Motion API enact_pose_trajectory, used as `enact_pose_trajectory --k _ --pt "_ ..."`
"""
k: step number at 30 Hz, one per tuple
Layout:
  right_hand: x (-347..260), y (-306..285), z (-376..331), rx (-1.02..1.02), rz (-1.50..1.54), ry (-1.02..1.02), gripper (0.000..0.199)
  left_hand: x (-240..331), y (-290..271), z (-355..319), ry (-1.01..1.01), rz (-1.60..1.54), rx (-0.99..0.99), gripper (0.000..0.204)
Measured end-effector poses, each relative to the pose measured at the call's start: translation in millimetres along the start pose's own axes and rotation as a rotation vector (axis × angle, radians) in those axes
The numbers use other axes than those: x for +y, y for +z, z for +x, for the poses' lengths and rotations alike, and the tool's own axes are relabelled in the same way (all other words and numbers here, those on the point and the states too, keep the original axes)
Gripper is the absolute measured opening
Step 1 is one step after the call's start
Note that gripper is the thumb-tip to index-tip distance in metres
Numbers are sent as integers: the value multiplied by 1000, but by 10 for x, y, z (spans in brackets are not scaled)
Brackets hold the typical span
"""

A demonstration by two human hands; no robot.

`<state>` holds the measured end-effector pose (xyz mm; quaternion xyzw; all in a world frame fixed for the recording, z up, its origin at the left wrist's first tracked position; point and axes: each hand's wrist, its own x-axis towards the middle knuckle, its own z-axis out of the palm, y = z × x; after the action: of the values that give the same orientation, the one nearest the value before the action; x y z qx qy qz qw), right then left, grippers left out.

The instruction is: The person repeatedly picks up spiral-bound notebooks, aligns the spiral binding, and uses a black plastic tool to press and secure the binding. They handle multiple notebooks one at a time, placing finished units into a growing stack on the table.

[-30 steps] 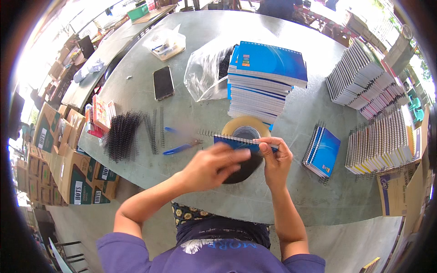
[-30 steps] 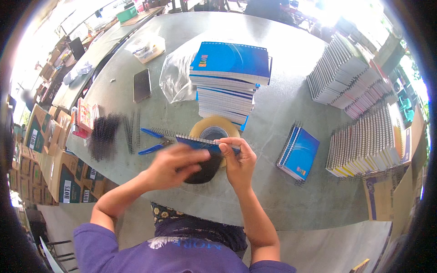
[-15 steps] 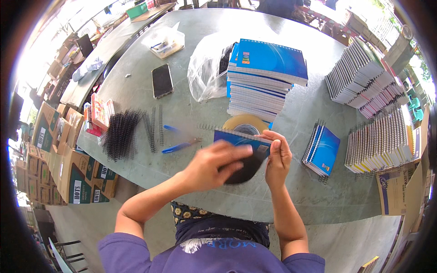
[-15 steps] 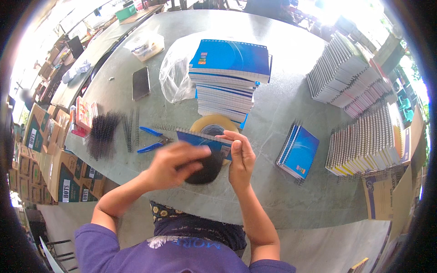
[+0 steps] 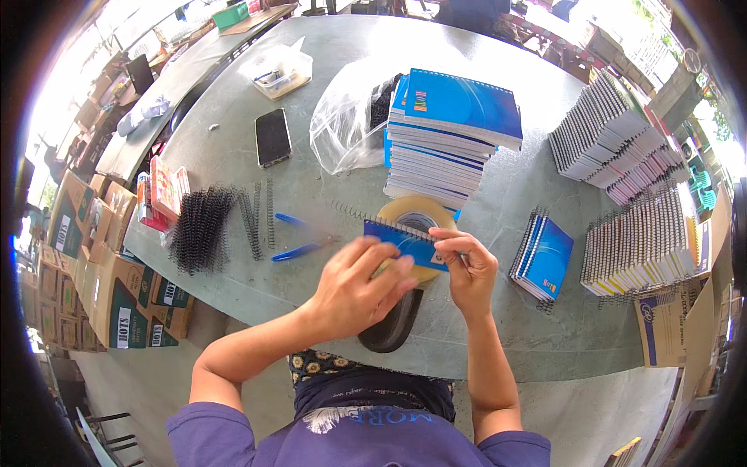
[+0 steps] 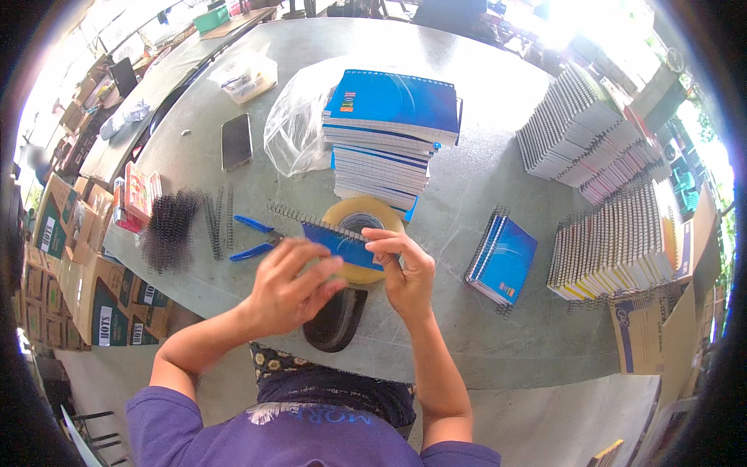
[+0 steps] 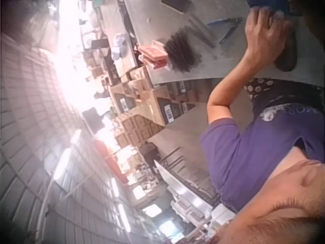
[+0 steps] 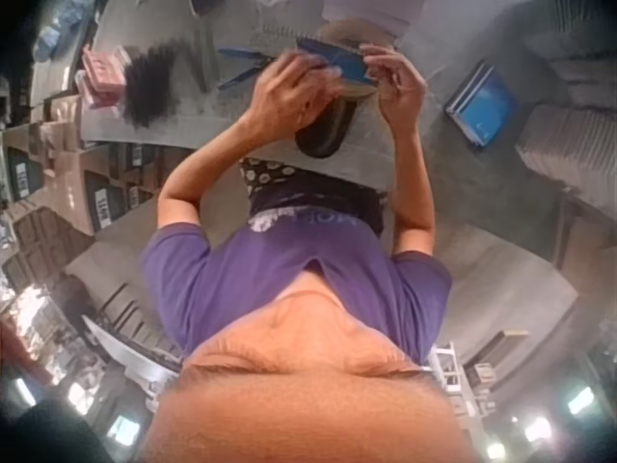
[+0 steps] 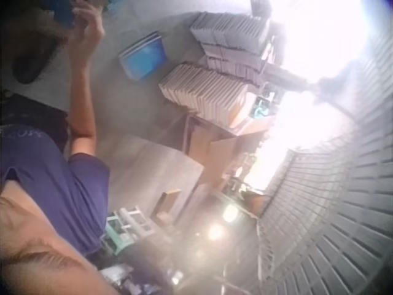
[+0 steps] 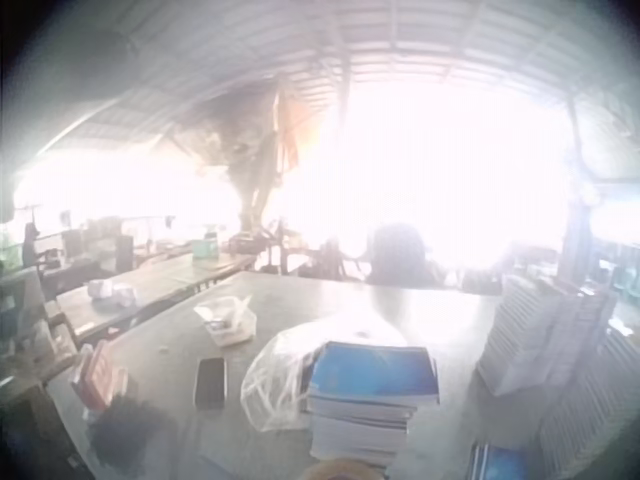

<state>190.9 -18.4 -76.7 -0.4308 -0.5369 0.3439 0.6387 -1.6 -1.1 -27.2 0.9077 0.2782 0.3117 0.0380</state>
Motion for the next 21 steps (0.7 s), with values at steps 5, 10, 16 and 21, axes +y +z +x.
enact_pose_trajectory --k 5,10,16,21 --pt "-242 -30 22 -28 69 161 18 -220 20 310 26 115 -136 31" --pt "-55 -133 -120 -57 -89 114 16 -95 62 399 -39 11 -62 26" --pt "-72 -105 -119 -15 -2 127 17 -141 136 370 23 23 -112 27" --pt "20 -124 -184 24 -52 -12 20 -55 155 406 19 -8 1 26"
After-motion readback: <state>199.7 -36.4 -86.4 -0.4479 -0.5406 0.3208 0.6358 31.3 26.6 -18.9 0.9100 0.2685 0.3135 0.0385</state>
